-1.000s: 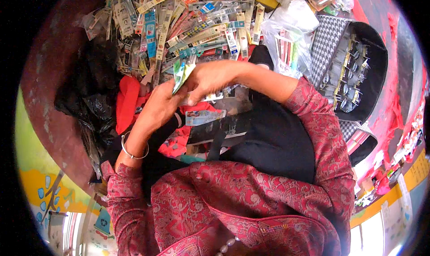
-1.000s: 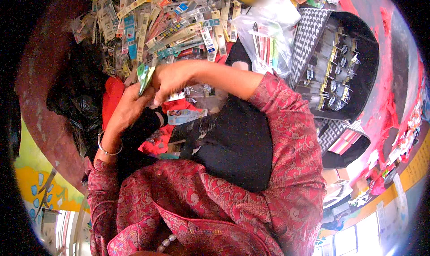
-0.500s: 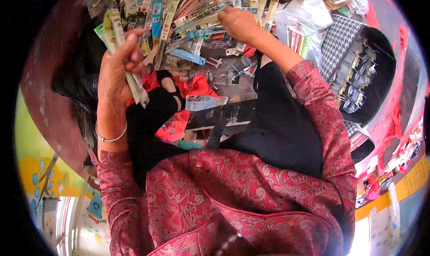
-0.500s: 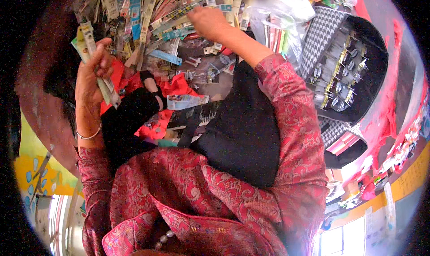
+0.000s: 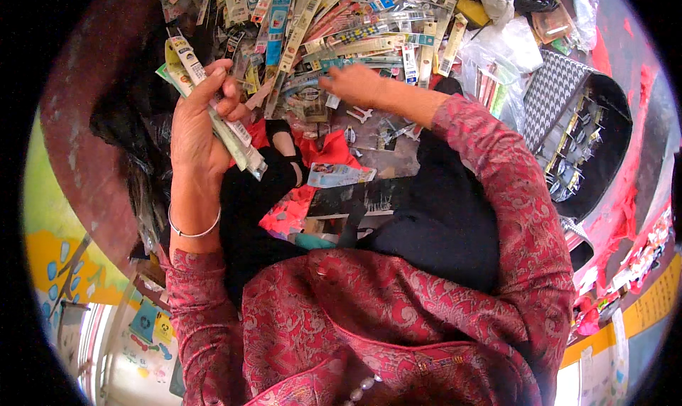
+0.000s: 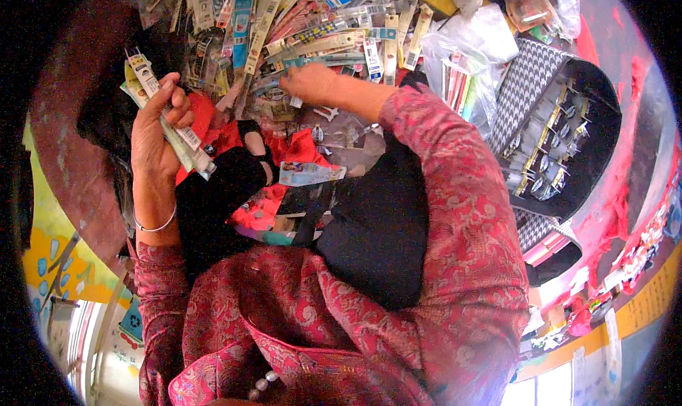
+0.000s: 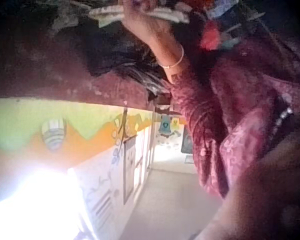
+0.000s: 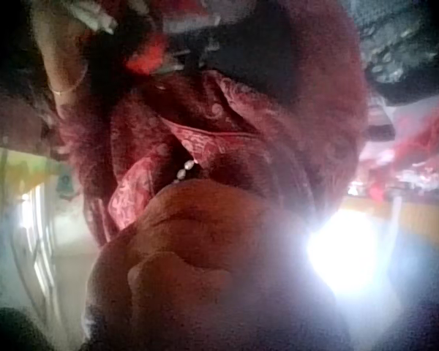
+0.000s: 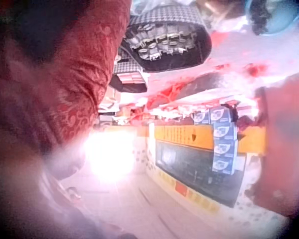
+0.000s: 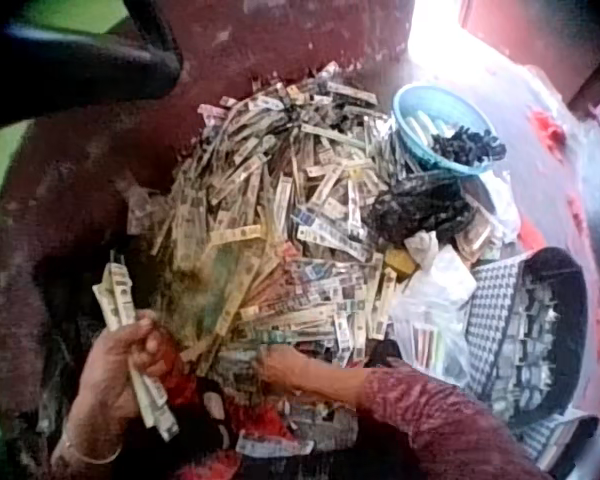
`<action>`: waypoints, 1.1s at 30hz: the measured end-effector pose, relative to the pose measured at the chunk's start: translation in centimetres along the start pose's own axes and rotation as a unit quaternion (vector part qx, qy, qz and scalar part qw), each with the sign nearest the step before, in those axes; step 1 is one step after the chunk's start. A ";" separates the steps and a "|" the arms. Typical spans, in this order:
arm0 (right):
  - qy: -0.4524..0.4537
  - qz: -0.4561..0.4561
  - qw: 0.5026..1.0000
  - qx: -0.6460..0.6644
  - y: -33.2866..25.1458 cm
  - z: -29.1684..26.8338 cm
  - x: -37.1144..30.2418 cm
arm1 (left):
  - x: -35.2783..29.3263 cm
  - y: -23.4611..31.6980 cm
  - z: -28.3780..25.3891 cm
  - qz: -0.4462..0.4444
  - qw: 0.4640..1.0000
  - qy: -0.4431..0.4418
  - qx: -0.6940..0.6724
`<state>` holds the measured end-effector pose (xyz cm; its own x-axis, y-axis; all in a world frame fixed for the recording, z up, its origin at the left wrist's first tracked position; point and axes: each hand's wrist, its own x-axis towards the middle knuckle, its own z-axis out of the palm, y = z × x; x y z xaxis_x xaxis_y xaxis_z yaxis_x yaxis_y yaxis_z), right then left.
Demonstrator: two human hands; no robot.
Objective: The person sits on the floor and sorts through a large pile of small packaged items, picking them up, inspecting them, and placing them into a plastic bag. The person handles the items one at a time, occasionally adjusting the pile.
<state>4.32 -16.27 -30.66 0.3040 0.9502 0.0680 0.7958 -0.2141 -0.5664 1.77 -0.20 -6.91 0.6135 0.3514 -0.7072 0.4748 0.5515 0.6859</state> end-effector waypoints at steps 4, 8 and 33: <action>0.009 0.169 0.985 -0.019 2.6 -3.6 -1.3 | -0.2 0.2 -0.3 0.007 1.000 -0.002 0.004; -0.089 0.292 0.952 0.019 2.6 -4.6 -3.6 | 0.2 0.1 -0.5 0.010 1.000 -0.011 0.006; 0.153 0.238 0.932 0.226 13.5 -10.7 -1.7 | 0.5 -1.5 1.2 -0.020 0.998 -0.029 0.043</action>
<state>20.15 -23.16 -29.65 0.7565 0.6480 -0.0880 0.2519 -0.4129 -0.8752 2.16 -1.78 -8.11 0.6283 0.2844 -0.7241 0.5496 0.4966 0.6718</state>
